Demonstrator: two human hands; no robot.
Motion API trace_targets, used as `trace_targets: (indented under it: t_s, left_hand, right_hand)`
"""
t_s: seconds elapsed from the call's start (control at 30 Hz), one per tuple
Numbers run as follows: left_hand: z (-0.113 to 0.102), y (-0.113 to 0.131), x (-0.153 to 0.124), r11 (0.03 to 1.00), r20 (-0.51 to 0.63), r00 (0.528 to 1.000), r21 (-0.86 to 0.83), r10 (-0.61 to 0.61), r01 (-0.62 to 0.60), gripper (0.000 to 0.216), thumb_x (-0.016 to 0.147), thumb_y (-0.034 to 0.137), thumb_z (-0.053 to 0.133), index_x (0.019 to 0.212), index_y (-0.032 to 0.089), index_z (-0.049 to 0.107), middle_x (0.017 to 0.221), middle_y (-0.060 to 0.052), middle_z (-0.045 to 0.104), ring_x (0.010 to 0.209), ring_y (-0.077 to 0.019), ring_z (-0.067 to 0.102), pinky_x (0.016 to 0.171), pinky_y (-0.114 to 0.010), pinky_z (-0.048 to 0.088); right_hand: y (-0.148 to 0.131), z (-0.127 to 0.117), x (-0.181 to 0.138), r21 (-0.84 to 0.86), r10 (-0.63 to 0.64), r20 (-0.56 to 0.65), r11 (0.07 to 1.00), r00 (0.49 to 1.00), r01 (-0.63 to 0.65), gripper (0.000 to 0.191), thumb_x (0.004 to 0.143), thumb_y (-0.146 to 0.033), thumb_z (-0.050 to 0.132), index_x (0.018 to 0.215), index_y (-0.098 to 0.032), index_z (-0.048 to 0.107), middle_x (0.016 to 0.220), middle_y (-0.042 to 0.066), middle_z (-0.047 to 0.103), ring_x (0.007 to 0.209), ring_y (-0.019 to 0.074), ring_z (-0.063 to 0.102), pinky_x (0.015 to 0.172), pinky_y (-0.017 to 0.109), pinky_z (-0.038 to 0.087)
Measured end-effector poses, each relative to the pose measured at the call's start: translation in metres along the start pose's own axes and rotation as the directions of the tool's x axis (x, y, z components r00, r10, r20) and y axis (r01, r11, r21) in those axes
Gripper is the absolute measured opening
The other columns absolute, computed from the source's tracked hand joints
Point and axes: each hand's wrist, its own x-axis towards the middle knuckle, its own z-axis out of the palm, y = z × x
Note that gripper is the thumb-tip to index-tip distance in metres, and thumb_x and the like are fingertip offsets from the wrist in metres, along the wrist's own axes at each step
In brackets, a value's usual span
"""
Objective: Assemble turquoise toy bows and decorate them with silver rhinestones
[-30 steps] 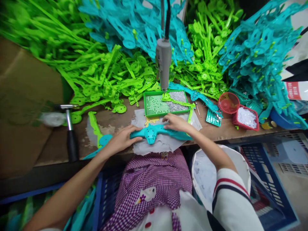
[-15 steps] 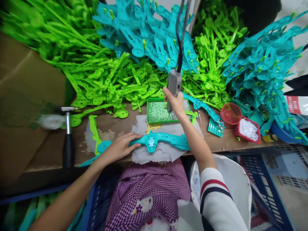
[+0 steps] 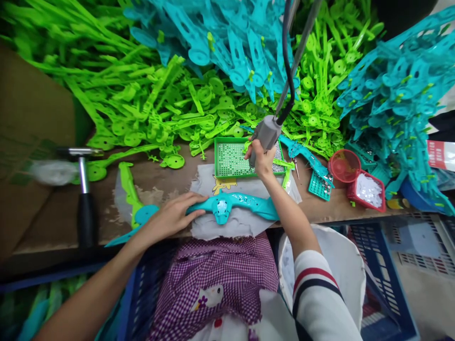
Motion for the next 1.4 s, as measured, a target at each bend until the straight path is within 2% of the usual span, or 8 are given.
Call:
trace_targets:
  t_s: [0.37,0.6,0.83,1.2,1.3,1.4]
  left_hand:
    - [0.0,-0.001,-0.001,1.0,-0.001,1.0,0.02,0.02,-0.02,0.05,0.099,0.057,0.046,0.131,0.022,0.061,0.132,-0.01,0.063,0.122,-0.0277,0.058,0.109,-0.046,0.045]
    - [0.0,-0.003,0.0,0.999,-0.012,0.999,0.007,0.039,-0.039,0.047,0.099,0.055,0.048,0.131,0.023,0.062,0.131,-0.009,0.063,0.12,-0.0273,0.059,0.106,-0.046,0.047]
    - [-0.002,0.002,0.002,1.0,-0.016,1.0,-0.012,0.027,-0.027,0.044,0.098,0.051,0.052,0.128,0.022,0.064,0.127,-0.009,0.066,0.119,-0.0277,0.06,0.106,-0.046,0.048]
    - [0.0,0.0,0.001,1.0,-0.005,1.0,0.001,0.004,-0.004,0.045,0.098,0.05,0.052,0.129,0.02,0.063,0.132,-0.011,0.063,0.122,-0.0285,0.059,0.108,-0.047,0.046]
    - [-0.001,0.0,0.001,1.0,0.004,1.0,0.01,-0.002,0.002,0.045,0.098,0.049,0.053,0.13,0.02,0.064,0.132,-0.012,0.063,0.124,-0.0289,0.059,0.108,-0.047,0.045]
    - [0.0,-0.001,0.002,1.0,-0.003,1.0,0.004,0.002,-0.002,0.043,0.097,0.048,0.054,0.131,0.022,0.064,0.132,-0.011,0.064,0.122,-0.028,0.06,0.107,-0.046,0.046]
  right_hand:
    - [0.01,0.001,0.004,0.1,-0.054,-0.011,0.993,0.998,0.055,0.052,0.077,-0.073,0.055,0.081,-0.022,0.059,0.049,-0.007,0.05,0.042,0.0118,0.056,0.045,0.026,0.044]
    - [0.007,0.0,0.005,0.092,-0.05,-0.009,0.994,0.999,0.05,0.05,0.079,-0.071,0.055,0.082,-0.022,0.059,0.049,-0.007,0.05,0.042,0.0114,0.056,0.045,0.025,0.044]
    - [0.007,0.001,0.006,0.193,-0.103,-0.013,0.976,0.995,0.103,0.047,0.079,-0.068,0.059,0.084,-0.022,0.059,0.047,-0.008,0.053,0.038,0.0107,0.053,0.042,0.025,0.041]
    - [0.008,0.001,0.006,0.138,-0.063,0.013,0.989,0.998,0.06,0.049,0.078,-0.07,0.058,0.083,-0.022,0.06,0.049,-0.008,0.052,0.04,0.0107,0.055,0.043,0.024,0.043]
    - [0.001,-0.003,0.009,0.176,-0.071,0.012,0.982,0.997,0.067,0.051,0.077,-0.073,0.059,0.087,-0.022,0.061,0.049,-0.008,0.053,0.04,0.0116,0.056,0.042,0.024,0.043]
    - [-0.022,-0.008,0.004,0.239,-0.102,0.007,0.966,0.995,0.097,0.055,0.074,-0.076,0.059,0.086,-0.023,0.06,0.052,-0.007,0.054,0.043,0.0131,0.059,0.044,0.025,0.045]
